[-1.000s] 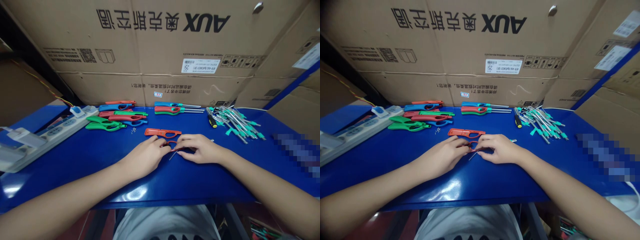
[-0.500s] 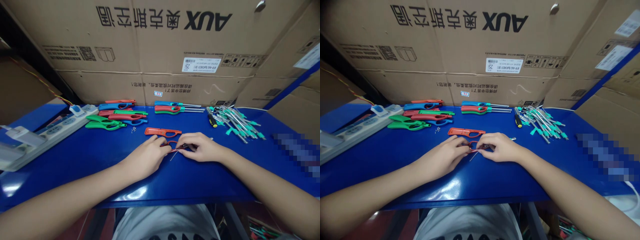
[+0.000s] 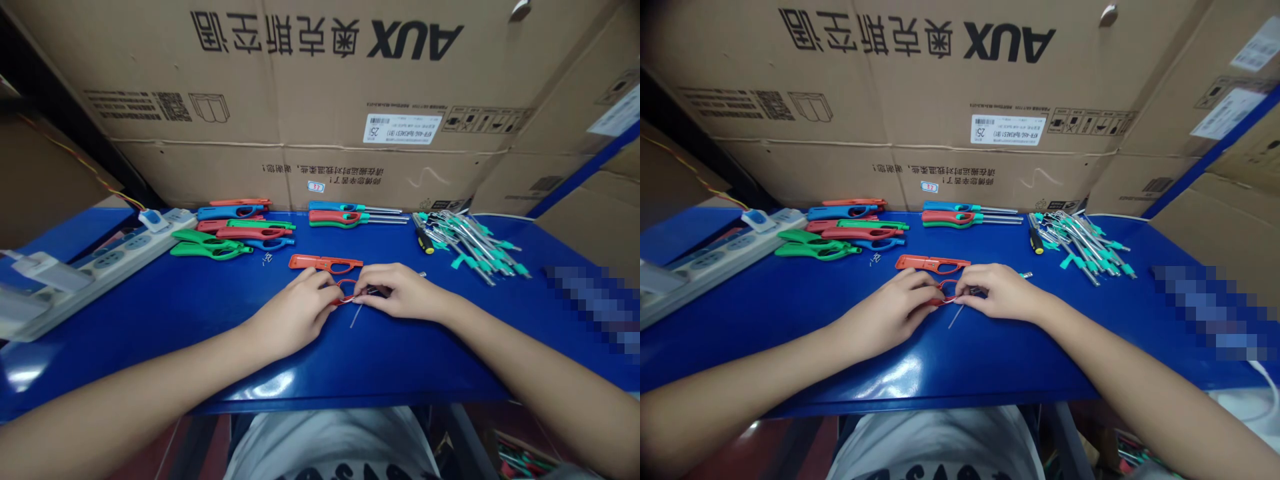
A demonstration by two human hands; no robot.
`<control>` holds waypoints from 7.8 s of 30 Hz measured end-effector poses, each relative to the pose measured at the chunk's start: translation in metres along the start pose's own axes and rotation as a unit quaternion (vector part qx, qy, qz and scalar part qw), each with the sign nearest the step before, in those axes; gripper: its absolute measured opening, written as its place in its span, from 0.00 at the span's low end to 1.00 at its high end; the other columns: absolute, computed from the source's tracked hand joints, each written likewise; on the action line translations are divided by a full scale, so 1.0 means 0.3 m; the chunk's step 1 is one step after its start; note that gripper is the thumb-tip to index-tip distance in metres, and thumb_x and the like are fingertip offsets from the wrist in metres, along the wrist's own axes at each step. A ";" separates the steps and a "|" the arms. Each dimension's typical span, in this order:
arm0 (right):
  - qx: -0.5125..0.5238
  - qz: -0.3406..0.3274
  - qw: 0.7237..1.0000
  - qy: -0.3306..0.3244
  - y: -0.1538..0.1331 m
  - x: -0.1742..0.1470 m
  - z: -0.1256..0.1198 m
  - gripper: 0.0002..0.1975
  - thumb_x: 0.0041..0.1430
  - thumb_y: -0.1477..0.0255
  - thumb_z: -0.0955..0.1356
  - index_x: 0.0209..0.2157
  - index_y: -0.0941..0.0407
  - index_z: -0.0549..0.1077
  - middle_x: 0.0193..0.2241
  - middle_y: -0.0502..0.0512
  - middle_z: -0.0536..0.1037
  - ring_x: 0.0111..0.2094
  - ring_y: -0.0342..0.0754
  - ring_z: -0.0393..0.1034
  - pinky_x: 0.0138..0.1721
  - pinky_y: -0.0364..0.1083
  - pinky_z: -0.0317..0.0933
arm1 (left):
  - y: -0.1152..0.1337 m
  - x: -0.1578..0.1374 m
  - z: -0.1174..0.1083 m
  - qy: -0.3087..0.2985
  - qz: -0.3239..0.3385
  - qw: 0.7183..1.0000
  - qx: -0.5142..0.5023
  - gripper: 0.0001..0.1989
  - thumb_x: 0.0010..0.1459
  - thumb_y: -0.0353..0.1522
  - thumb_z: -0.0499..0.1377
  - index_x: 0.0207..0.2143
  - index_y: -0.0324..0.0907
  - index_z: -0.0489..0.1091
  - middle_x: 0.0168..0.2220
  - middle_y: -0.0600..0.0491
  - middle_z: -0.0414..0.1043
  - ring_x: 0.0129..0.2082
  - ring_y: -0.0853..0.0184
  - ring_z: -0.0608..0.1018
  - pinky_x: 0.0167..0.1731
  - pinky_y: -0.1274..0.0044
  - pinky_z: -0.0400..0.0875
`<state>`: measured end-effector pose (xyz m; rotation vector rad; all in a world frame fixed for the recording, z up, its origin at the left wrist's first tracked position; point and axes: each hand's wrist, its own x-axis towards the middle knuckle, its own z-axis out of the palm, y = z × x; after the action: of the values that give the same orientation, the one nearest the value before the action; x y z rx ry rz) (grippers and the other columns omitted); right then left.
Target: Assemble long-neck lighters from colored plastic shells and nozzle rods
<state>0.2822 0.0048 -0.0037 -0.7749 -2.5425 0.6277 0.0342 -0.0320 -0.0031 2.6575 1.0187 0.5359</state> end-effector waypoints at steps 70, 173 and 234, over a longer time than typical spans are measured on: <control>-0.066 -0.067 0.996 -0.006 -0.013 -0.015 -0.025 0.11 0.65 0.69 0.68 0.44 0.56 0.81 0.42 0.57 0.80 0.38 0.45 0.77 0.40 0.42 0.68 | 0.092 -0.016 -0.019 -0.093 0.009 0.960 0.263 0.14 0.64 0.25 0.54 0.49 0.35 0.76 0.47 0.41 0.76 0.42 0.54 0.73 0.34 0.67 0.76; 0.259 0.163 0.946 0.107 0.144 -0.024 -0.074 0.12 0.54 0.69 0.72 0.36 0.55 0.66 0.42 0.56 0.76 0.48 0.51 0.77 0.51 0.52 0.68 | 0.044 -0.008 -0.037 -0.002 -0.060 0.994 0.091 0.28 0.62 0.30 0.59 0.65 0.46 0.63 0.54 0.48 0.77 0.50 0.58 0.80 0.47 0.69 0.77; -0.234 -0.045 0.969 -0.065 -0.016 -0.008 0.002 0.10 0.70 0.73 0.61 0.42 0.57 0.73 0.41 0.56 0.76 0.31 0.45 0.68 0.30 0.44 0.56 | 0.010 0.022 -0.043 -0.026 -0.118 0.989 -0.091 0.09 0.59 0.28 0.66 0.42 0.39 0.75 0.39 0.50 0.76 0.37 0.64 0.79 0.39 0.74 0.72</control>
<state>0.2818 -0.0003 -0.0022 -0.7809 -2.8689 0.0420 0.0351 -0.0285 0.0112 2.3405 1.1860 0.4806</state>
